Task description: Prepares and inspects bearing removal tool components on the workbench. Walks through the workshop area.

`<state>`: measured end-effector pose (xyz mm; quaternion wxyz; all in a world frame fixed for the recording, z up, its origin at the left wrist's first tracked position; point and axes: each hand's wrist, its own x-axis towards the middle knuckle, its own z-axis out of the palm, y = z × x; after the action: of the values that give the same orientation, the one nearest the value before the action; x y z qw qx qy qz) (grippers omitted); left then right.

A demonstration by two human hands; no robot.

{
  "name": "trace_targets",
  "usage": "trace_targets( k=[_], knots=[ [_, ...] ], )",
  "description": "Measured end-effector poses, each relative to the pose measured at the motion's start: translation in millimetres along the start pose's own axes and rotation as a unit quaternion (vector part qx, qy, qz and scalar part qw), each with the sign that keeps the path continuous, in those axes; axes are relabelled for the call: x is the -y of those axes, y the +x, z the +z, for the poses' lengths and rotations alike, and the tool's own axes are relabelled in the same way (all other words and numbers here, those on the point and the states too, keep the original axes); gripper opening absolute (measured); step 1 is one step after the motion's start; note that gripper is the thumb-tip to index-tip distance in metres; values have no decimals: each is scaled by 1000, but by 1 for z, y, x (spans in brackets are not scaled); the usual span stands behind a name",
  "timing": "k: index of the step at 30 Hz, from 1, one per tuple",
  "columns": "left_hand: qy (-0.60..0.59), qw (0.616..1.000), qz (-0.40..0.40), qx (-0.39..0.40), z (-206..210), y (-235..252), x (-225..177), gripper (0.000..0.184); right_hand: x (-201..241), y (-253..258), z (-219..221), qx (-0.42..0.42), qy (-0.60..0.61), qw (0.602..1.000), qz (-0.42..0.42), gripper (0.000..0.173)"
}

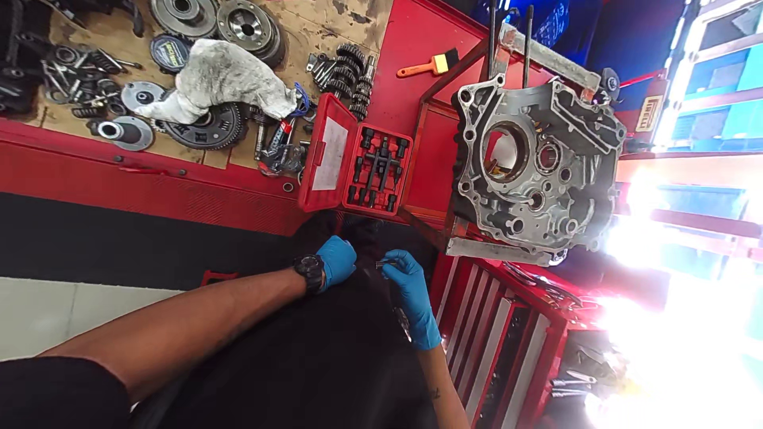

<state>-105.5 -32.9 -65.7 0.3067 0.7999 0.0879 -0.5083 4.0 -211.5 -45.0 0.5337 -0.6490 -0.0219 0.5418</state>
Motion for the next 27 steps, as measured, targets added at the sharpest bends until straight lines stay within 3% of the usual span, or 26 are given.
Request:
trace_targets(
  k=[27],
  knots=[
    [-9,1000,1,-16,-5,6,-3,48,-3,3,-2,0,25,1000,-6,26]
  ],
)
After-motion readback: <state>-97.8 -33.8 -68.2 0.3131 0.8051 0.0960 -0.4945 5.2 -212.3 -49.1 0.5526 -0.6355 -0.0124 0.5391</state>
